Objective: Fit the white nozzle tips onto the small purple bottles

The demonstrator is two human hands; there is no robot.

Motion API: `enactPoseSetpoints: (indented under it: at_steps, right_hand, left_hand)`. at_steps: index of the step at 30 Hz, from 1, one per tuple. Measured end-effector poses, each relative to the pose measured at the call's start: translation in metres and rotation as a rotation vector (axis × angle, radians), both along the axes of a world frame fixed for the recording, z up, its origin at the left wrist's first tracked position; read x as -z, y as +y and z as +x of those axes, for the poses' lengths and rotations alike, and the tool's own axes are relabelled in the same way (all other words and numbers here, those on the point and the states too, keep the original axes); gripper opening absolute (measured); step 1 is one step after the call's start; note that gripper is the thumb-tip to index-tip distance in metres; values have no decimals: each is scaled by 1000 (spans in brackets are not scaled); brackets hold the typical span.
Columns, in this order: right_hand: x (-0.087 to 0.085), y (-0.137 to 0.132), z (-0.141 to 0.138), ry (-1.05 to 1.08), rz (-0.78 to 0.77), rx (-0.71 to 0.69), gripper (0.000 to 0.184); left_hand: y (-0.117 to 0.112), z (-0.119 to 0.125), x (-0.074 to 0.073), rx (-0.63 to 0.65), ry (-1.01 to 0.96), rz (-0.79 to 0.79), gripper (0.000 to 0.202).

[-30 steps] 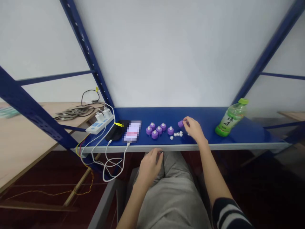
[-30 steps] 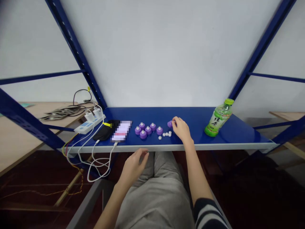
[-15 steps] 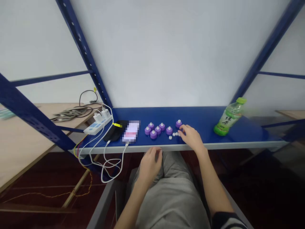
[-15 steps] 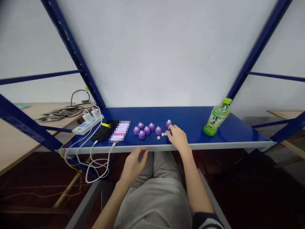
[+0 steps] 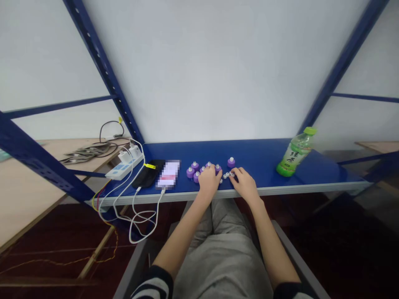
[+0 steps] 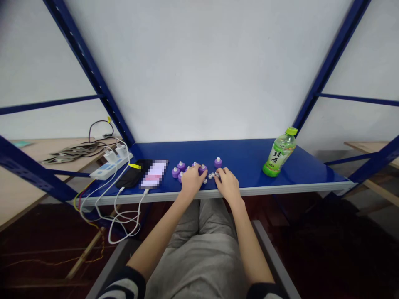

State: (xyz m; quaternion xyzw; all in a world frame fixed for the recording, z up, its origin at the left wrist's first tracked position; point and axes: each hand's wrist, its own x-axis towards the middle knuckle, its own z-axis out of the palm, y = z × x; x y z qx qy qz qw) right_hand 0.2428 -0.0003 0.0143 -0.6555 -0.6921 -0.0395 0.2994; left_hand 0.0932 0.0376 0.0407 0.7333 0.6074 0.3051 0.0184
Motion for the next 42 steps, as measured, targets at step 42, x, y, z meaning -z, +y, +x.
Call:
enactPoseSetpoints:
  at_steps: [42]
  right_hand:
    - [-2, -80, -48, 865, 335, -103, 24]
  left_hand:
    - [-108, -100, 3, 355, -882, -164, 32]
